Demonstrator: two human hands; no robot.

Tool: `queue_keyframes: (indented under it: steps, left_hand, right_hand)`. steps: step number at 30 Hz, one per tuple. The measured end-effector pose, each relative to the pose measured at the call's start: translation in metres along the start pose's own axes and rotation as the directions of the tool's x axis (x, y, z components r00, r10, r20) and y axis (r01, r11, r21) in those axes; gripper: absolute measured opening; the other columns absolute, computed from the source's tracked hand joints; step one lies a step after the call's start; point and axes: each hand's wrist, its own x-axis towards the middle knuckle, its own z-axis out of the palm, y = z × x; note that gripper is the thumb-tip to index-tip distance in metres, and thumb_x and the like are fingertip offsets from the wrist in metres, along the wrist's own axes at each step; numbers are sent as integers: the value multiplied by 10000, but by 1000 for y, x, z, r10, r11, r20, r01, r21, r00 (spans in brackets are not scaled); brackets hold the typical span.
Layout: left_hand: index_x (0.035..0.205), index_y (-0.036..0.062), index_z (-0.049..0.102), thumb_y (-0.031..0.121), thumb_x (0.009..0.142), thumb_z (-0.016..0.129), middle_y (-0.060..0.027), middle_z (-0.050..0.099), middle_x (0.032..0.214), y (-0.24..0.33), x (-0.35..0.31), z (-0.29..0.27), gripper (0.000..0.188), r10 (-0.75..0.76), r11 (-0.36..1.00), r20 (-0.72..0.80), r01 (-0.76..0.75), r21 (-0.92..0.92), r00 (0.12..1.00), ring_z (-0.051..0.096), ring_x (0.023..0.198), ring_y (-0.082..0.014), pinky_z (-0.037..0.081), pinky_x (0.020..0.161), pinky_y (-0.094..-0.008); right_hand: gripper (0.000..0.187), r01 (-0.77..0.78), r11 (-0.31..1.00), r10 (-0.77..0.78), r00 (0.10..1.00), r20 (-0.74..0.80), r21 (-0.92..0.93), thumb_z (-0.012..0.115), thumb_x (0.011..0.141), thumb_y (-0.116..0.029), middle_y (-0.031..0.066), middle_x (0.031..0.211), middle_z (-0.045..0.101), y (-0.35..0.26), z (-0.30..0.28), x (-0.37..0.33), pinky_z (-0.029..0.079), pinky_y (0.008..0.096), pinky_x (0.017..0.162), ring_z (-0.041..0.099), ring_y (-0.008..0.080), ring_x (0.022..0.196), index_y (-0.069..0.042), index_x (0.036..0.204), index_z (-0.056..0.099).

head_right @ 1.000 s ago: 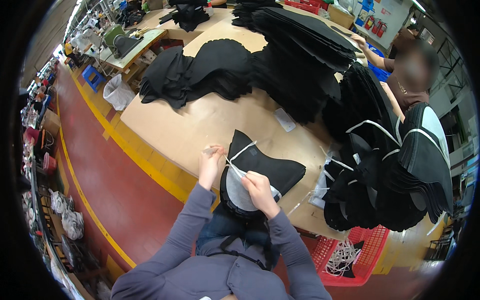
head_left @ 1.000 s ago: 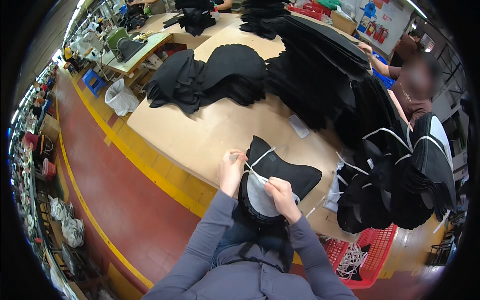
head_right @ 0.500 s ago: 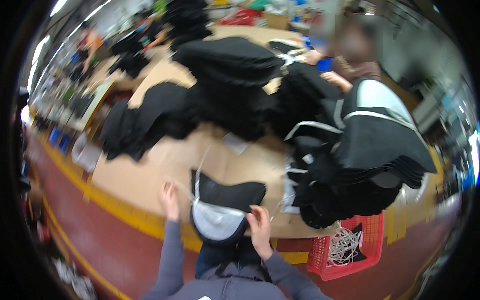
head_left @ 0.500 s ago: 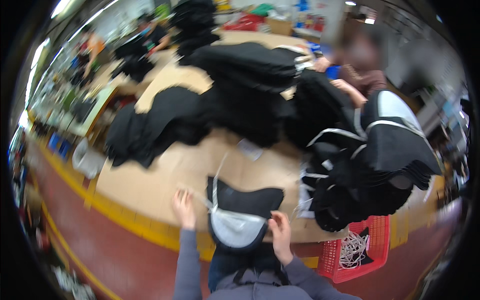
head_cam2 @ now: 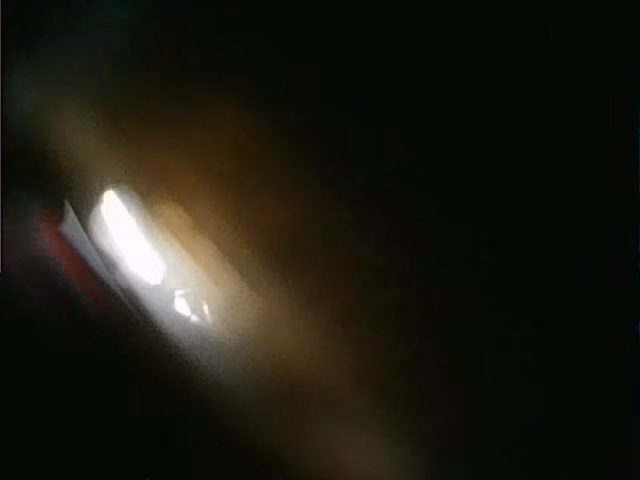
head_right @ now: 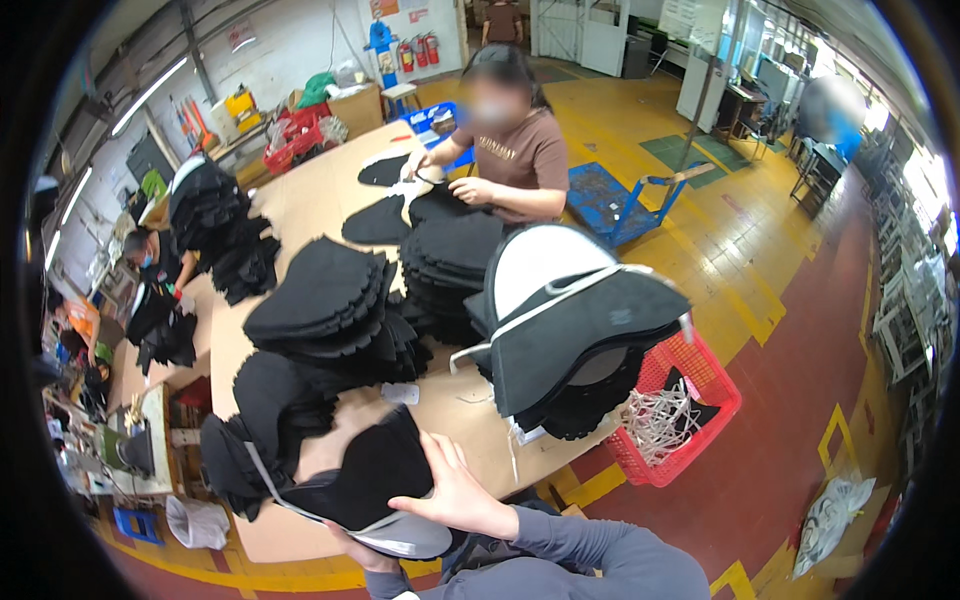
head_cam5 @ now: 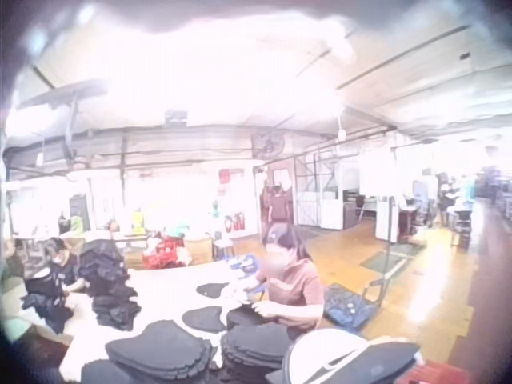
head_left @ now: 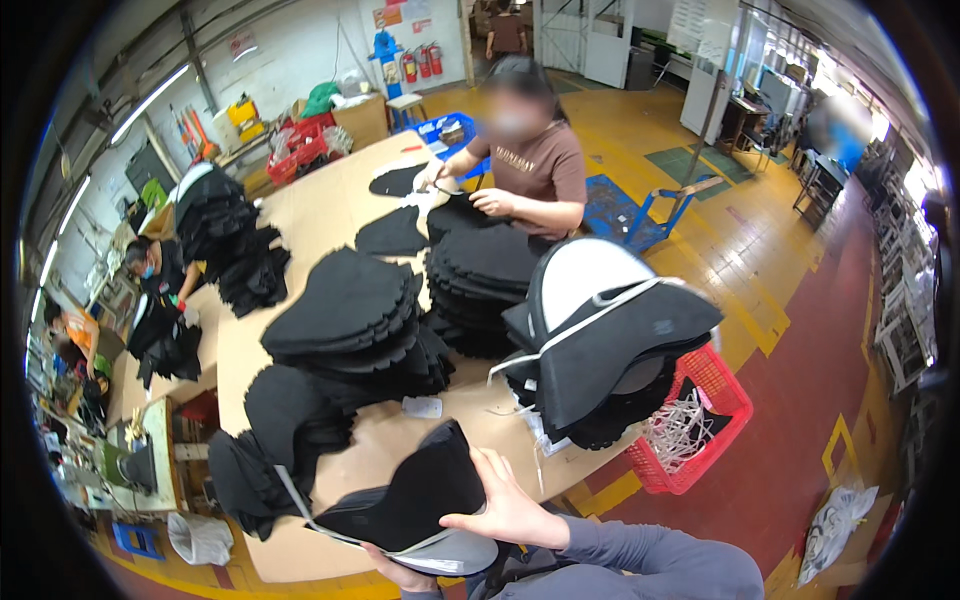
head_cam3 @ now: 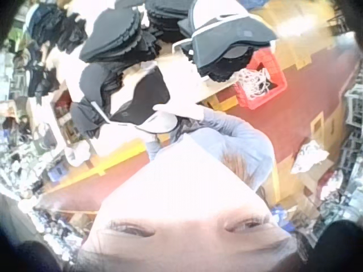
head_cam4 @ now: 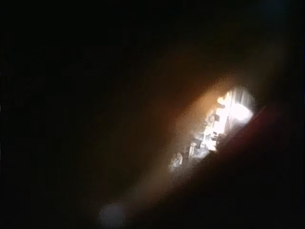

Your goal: The person gathers black fabric pieces from a table, aligns them into stacks, and secures each stack with a white plastic tie. The person repeats this process multiple times, placing finished bundles into a red basket.

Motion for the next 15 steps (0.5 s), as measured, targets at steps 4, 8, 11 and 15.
queue_keyframes:
  steps: [4, 8, 11, 15]
  left_hand:
    - [1479, 72, 359, 645, 982, 302, -145, 445, 1467, 93, 3, 151, 761, 157, 985, -58, -160, -66, 986, 454, 1331, -330, 398, 1097, -453]
    - [1443, 95, 412, 461, 1046, 338, -101, 493, 1432, 105, 13, 232, 545, 116, 927, 414, -248, 280, 903, 497, 1290, -279, 379, 1099, -458]
    - [1411, 111, 438, 308, 1050, 428, -65, 547, 1377, 85, 16, 307, 412, -218, 969, 550, 247, 22, 806, 534, 1241, -230, 397, 1062, -443]
    - [1548, 213, -167, 208, 947, 651, -77, 439, 1427, 8, 42, 344, 1015, -483, 873, 393, 466, 144, 782, 420, 1300, -188, 242, 1110, -512]
  right_hand:
    - [1100, 281, 925, -264, 959, -99, 257, 838, 745, -220, 316, 1464, 379, -113, -108, 28, 325, 398, 1124, 416, 369, 1372, 46, 1534, 119]
    - [944, 336, 941, -304, 895, -328, 46, 697, 875, -334, 227, 1552, 311, -141, -225, 50, 233, 353, 1163, 288, 281, 1448, 25, 1543, 135]
    - [844, 159, 966, -102, 959, -263, 206, 570, 957, -440, 162, 1555, 331, -125, -305, 65, 215, 310, 1158, 289, 230, 1432, 12, 1545, 167]
    - [727, -189, 970, 222, 945, -242, 153, 583, 948, -474, 147, 1375, 535, -9, -343, 94, 394, 281, 1018, 512, 181, 1222, 59, 1415, 419]
